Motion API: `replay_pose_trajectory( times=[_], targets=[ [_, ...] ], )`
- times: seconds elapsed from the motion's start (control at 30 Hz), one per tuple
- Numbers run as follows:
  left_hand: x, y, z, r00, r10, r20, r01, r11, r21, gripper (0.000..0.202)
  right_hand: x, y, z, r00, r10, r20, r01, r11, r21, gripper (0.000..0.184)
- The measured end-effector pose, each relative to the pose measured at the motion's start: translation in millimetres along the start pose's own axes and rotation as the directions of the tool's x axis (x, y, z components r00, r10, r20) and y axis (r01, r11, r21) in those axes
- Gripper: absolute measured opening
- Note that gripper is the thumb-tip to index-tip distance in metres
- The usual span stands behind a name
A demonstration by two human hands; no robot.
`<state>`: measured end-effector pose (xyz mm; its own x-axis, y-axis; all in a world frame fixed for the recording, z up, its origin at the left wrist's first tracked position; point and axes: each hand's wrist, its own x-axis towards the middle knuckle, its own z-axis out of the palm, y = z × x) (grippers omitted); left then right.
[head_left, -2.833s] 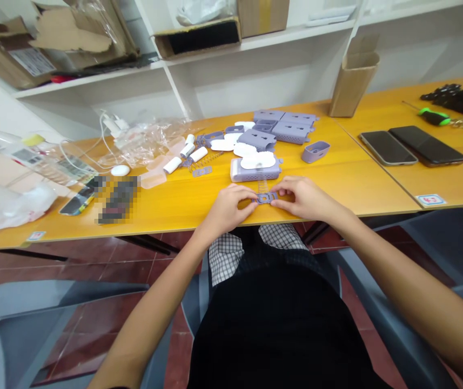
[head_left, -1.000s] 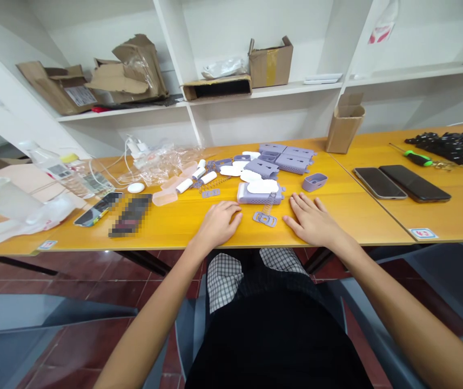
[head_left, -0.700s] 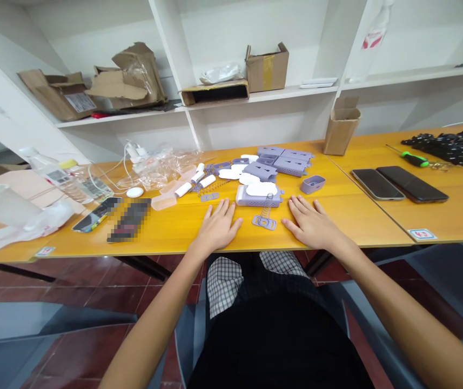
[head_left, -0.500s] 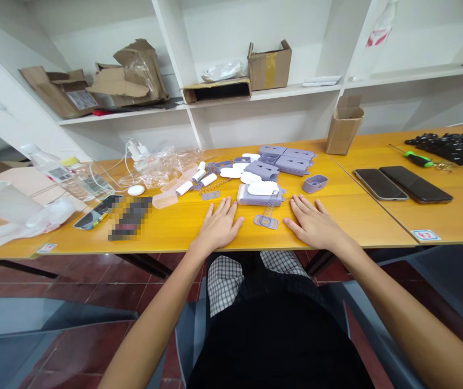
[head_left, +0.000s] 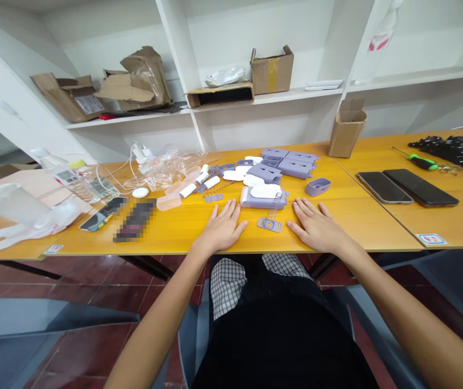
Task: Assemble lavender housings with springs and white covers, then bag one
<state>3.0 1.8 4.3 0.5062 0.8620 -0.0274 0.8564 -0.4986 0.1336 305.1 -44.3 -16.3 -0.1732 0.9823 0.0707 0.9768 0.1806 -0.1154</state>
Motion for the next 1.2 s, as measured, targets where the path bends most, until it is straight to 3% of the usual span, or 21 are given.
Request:
replay_pose_trajectory(
  times=[0.4,1.2],
  targets=[
    [1.1,-5.6,6.9,0.996,0.032,-0.078,-0.036,0.999,-0.04,0.072,0.5,2.9,2.0,1.0,-0.012,-0.009,0.011,1.0,-0.001,0.082],
    [-0.8,1.4,-0.9,1.0,-0.014,-0.015,0.014,1.0,0.025,0.073,0.2,1.7,1.3,1.0,-0.007,-0.005,0.007,1.0,-0.001,0.081]
  ],
)
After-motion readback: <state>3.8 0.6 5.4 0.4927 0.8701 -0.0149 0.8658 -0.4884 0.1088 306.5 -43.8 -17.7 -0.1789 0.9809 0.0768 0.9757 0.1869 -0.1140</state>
